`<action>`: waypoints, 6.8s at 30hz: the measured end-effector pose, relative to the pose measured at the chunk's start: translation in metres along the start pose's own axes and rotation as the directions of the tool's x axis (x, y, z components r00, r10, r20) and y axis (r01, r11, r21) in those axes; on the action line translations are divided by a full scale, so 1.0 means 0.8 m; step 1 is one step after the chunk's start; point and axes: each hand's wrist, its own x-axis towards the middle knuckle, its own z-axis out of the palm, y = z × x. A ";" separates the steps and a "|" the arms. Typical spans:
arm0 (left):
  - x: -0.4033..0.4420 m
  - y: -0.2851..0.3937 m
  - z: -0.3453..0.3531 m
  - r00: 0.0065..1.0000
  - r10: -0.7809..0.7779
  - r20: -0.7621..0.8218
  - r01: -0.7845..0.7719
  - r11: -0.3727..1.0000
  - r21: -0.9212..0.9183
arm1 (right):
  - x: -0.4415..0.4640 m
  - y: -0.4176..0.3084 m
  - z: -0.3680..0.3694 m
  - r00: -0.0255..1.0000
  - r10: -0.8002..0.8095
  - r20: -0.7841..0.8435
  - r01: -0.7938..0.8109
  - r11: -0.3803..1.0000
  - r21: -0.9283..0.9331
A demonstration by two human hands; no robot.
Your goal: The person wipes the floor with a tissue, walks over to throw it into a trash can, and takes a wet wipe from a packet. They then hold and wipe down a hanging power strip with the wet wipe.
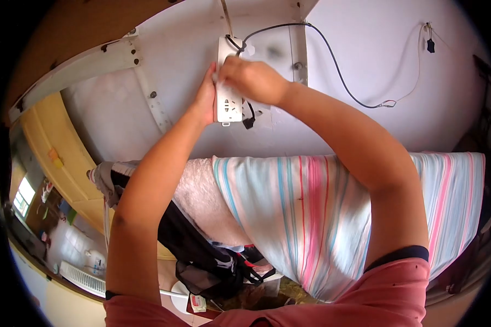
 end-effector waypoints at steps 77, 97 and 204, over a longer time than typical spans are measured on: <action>-0.022 0.009 0.019 0.997 0.069 0.017 -0.070 0.994 0.088 | 0.047 0.004 0.008 0.931 0.133 -0.341 -0.255 0.904 -0.343; -0.017 0.008 0.008 0.995 0.100 0.002 -0.100 0.993 0.066 | 0.025 -0.007 0.031 0.986 -0.045 -0.158 -0.023 0.914 -0.404; -0.004 -0.004 -0.001 0.983 0.138 -0.118 -0.130 0.989 0.075 | -0.004 -0.010 0.044 0.864 0.478 -0.157 -0.503 0.816 -0.287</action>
